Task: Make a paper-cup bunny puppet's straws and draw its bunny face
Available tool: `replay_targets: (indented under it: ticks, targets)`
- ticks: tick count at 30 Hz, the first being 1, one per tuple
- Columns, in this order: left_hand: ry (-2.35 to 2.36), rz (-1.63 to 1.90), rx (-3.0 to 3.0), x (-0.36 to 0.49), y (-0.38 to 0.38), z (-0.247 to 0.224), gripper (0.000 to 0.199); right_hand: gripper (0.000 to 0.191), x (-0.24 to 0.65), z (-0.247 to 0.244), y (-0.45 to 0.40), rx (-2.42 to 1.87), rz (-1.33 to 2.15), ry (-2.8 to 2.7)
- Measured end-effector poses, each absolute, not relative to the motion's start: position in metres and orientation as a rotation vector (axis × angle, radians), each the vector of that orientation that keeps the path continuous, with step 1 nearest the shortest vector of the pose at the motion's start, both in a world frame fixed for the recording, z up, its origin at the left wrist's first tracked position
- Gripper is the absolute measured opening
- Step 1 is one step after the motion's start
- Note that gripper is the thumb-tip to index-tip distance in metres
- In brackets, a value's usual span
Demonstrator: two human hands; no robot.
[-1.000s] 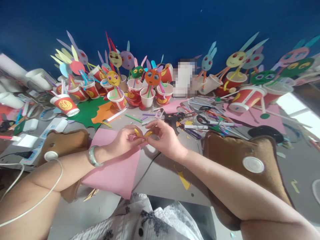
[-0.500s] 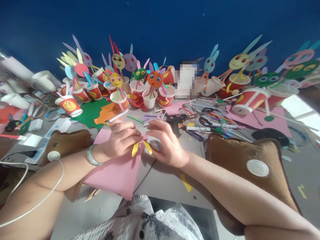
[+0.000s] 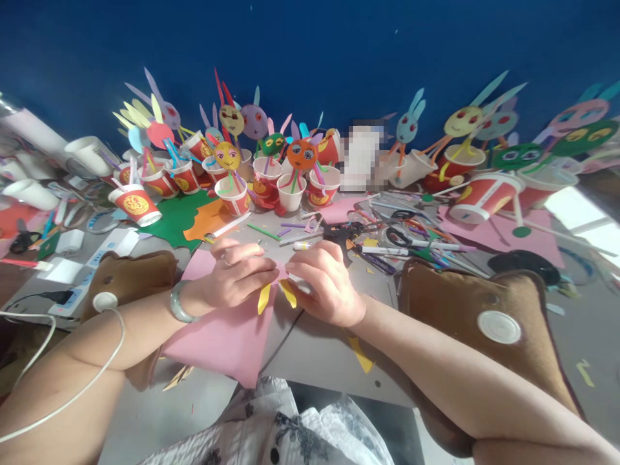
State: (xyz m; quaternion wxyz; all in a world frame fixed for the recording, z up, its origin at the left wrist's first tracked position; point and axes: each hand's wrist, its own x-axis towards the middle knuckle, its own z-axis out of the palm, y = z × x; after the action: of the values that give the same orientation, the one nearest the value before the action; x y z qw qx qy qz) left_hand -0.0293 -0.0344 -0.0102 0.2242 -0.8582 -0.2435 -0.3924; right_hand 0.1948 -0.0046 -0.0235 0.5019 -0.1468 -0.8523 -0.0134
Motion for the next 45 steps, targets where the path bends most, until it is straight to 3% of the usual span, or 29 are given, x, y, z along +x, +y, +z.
replay_targets:
  ticks: [4,10,14,23,32,35,38,41,45]
  targets:
    - [-0.688,-1.052,-2.381,-0.031,-0.037,-0.010,0.020,0.056,0.196,-0.016,-0.007,-0.338,-0.004,-2.065]
    - [-0.690,-1.047,-2.389,-0.031,-0.038,-0.012,0.020,0.026,0.198,-0.009,-0.015,-0.286,-0.103,-2.161]
    - [-0.760,-1.139,-2.388,-0.030,-0.035,-0.015,0.016,0.019,0.199,-0.011,-0.016,-0.291,-0.154,-2.165]
    - [-0.781,-1.214,-2.429,-0.032,-0.033,-0.026,0.007,0.036,0.207,-0.022,-0.013,-0.346,-0.066,-2.195]
    - [-0.779,-1.196,-2.499,-0.033,-0.032,-0.025,0.009,0.031,0.204,-0.018,-0.013,-0.336,-0.063,-2.165]
    - [-0.839,-1.237,-2.617,-0.029,-0.032,-0.023,0.009,0.038,0.202,-0.017,-0.012,-0.379,-0.013,-2.167]
    - [-1.212,-1.431,-2.868,-0.021,-0.033,-0.020,0.014,0.053,0.200,-0.023,-0.011,-0.486,0.129,-2.120]
    - [-1.957,-1.845,-3.005,-0.015,-0.032,-0.018,0.031,0.064,0.198,-0.030,-0.009,-0.601,0.418,-2.021]
    - [-2.433,-2.310,-2.850,-0.012,-0.027,-0.019,0.043,0.047,0.195,-0.034,-0.003,-0.768,0.682,-1.777]
